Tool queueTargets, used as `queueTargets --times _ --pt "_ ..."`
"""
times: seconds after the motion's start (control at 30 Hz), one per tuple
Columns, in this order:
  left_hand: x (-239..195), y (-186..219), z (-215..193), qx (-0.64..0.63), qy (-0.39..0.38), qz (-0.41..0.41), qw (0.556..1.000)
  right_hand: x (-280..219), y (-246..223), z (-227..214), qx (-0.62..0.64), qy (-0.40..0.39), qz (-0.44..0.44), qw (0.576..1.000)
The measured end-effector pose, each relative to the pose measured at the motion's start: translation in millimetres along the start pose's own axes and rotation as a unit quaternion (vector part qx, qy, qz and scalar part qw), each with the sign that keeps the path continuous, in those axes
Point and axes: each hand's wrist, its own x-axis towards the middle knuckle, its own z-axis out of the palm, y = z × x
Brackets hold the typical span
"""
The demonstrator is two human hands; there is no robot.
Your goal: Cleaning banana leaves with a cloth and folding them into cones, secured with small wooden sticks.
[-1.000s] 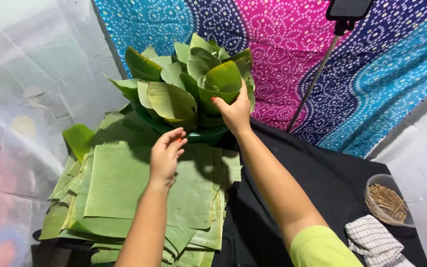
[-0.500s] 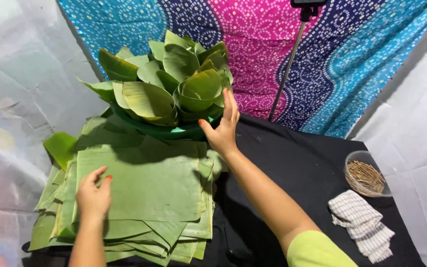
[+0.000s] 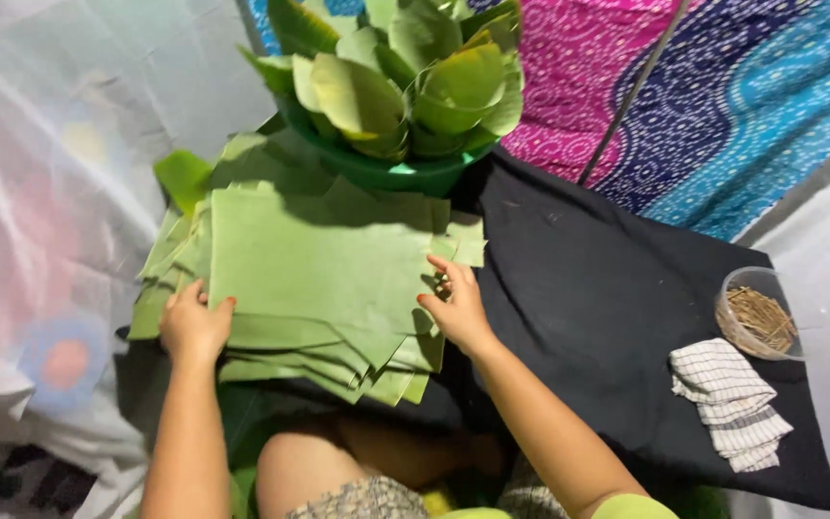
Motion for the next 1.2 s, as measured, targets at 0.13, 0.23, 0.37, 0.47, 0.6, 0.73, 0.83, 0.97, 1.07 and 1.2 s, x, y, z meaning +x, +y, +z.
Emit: queueTargets --times 0.13,0.23,0.37,0.47,0.6,0.73,0.83,0.97,1.07,1.2 --pt "-30 22 -28 -0.005 0.001 -0.004 1.000 -11 0 1 -0.024 -0.022 0.046 0.998" --pt "-59 57 -63 -0.017 -0.029 0.002 0.999 -21 -8 0 -0.011 -0.014 0.064 0.998" --pt "-75 88 -84 -0.026 -0.048 -0.018 0.998 -23 -2 -1 -0.001 0.008 0.065 0.998" --pt "-96 118 -109 -0.026 -0.052 -0.022 0.998 -28 -3 -8 0.019 0.018 0.062 0.998" --pt "-93 124 -89 0.050 -0.052 -0.001 0.997 -32 9 -24 0.041 0.016 0.041 0.998" --pt "-117 147 -92 -0.058 -0.062 0.050 0.995 -47 9 -50 0.052 0.041 0.026 0.997" --pt "-130 167 -86 -0.141 -0.092 0.079 0.983 -60 9 -86 0.053 0.084 0.011 0.995" --pt "-139 179 -33 -0.309 -0.161 0.126 0.929 -75 34 -141 0.023 0.141 -0.007 0.990" --pt "-154 200 9 -0.372 -0.182 0.133 0.900 -87 51 -188 -0.013 0.182 -0.013 0.983" --pt "-180 244 51 -0.436 -0.244 0.134 0.856 -102 62 -244 -0.043 0.236 -0.011 0.971"
